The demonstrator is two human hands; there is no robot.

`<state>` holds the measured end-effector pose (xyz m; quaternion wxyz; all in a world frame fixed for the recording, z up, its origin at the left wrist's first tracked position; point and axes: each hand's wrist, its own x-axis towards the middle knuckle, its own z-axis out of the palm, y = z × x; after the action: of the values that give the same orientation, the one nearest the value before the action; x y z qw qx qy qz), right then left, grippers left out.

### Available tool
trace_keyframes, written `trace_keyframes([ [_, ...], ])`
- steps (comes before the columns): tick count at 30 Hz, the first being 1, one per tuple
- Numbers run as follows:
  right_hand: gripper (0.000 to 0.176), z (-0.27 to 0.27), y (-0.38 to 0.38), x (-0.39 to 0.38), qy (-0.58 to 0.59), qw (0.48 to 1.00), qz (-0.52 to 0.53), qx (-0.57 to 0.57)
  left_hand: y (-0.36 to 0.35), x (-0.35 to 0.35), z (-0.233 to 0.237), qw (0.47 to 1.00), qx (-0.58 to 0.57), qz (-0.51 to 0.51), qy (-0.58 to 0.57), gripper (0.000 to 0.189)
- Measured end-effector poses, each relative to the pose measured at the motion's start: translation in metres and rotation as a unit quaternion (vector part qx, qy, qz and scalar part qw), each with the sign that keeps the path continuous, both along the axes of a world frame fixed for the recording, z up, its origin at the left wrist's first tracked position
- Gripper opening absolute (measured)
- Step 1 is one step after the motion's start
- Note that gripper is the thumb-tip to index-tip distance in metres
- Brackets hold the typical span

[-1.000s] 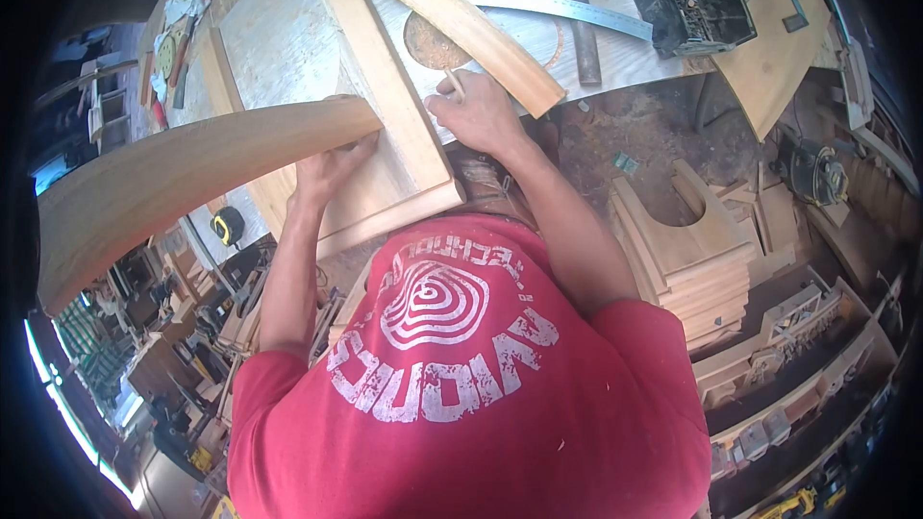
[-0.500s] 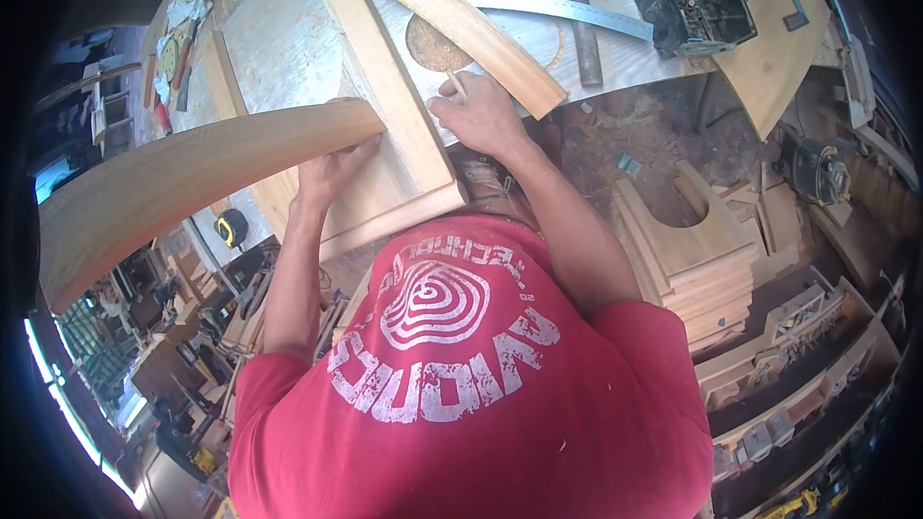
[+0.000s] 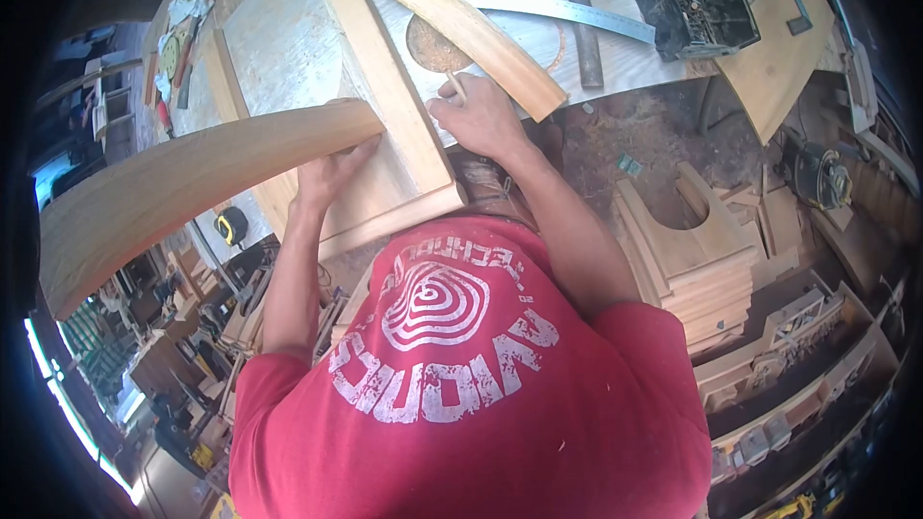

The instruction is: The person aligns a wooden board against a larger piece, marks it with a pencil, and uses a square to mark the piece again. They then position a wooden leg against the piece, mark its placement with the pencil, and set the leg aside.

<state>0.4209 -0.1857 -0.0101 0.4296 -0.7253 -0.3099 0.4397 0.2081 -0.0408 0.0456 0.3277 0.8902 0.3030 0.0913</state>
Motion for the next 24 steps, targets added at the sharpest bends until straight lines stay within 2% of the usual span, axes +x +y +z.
trace_keyframes([
  [3,0.036,-0.001,0.0,0.0,-0.006,1.0,0.001,-0.003,-0.002,0.002,0.005,0.997,-0.066,0.031,0.03,0.035],
  [7,0.035,-0.001,0.001,-0.001,-0.006,1.0,-0.006,-0.004,-0.001,0.002,0.007,0.999,-0.042,0.015,0.027,0.034],
  [10,0.045,0.012,0.001,0.001,0.042,0.999,-0.008,-0.021,0.001,0.0,0.003,0.999,-0.031,0.006,0.024,0.033],
  [12,0.044,0.013,0.001,0.001,0.038,0.999,-0.005,-0.02,0.003,-0.002,0.0,1.0,-0.012,-0.012,0.016,0.032],
  [15,0.045,0.01,-0.001,0.001,0.042,0.999,0.003,-0.012,0.003,-0.002,0.002,0.998,-0.051,0.016,0.037,0.028],
  [17,0.044,0.013,0.0,0.002,0.012,1.0,0.008,0.009,0.004,-0.005,-0.005,0.999,-0.036,-0.002,-0.008,0.027],
  [19,0.042,0.025,0.001,-0.004,-0.052,0.998,0.012,0.045,0.008,-0.006,-0.006,0.999,-0.018,-0.013,-0.027,0.026],
  [24,0.049,0.078,0.015,0.003,-0.047,0.995,0.038,0.083,0.007,0.003,-0.014,0.999,-0.003,-0.022,-0.038,0.03],
])
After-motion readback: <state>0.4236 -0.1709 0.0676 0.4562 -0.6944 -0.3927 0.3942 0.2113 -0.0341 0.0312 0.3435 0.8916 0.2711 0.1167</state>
